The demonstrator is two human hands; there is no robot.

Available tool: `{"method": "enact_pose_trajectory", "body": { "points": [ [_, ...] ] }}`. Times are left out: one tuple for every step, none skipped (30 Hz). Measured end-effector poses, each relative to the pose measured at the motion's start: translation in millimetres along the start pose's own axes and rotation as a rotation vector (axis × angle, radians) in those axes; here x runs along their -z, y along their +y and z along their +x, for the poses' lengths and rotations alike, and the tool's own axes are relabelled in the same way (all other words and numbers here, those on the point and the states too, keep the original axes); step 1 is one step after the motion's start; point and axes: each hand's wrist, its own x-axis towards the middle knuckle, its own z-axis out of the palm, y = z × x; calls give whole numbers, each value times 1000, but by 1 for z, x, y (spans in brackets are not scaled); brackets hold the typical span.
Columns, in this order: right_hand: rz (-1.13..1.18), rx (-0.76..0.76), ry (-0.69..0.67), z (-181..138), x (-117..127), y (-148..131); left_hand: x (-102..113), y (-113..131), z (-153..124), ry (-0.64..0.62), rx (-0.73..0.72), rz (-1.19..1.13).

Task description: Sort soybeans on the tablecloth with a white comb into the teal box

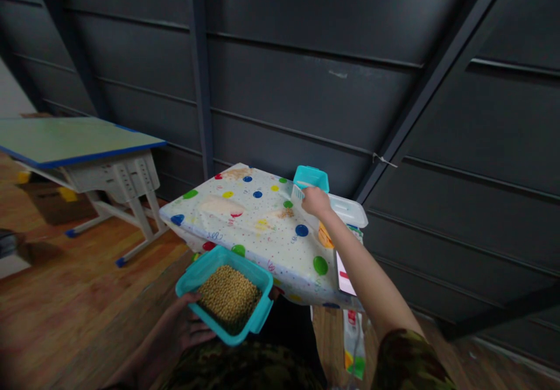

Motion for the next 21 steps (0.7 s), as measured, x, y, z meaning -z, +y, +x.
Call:
{"method": "enact_pose_trajectory", "body": {
  "points": [
    [4,3,2,0,-1,0,-1,1,-2,-3,3,4],
    [11,8,4,0,-1,0,-1,2,-3,-11,5,4],
    [20,14,5,0,-1,0,-2,3,-5,-13,9,4],
    [28,20,7,0,0,-1,-3,4,-6,-11,10,3],
    [35,24,11,0,0,-2,-4,5,-8,-5,13,1],
    [39,28,14,-1,0,-3,-4,6,-9,-1,19,1],
    [42,33,16,-1,1,-3,-5,6,-10,-1,22,2],
    [44,39,16,-1,1,-4,-5,7,-10,-8,23,1],
    [48,46,13,-1,2,-4,-4,7,-10,-13,23,1],
    [54,54,8,-1,3,-4,-4,6,-9,-17,23,1],
    [63,64,2,-1,4,-4,-4,5,-8,-14,24,1],
    [75,73,-3,-2,5,-5,-3,4,-7,-5,27,4],
    [90,81,-8,-2,6,-5,-3,3,-5,5,31,7],
    [107,90,-13,-3,8,-6,-4,2,-4,12,33,11],
    [123,100,-15,-3,10,-7,-4,1,-4,12,32,15],
    [140,110,-16,-4,11,-7,-5,1,-4,10,27,15],
    [158,121,-16,-5,13,-8,-6,1,-5,3,23,16],
    [177,129,-14,-6,14,-8,-6,1,-6,-6,22,14],
    [194,131,-9,-7,15,-8,-7,1,-6,-16,19,10],
    [206,126,3,-8,16,-8,-7,1,-7,-18,20,9],
    [208,113,21,-8,15,-8,-6,0,-7,-20,17,8]
  ]
}}
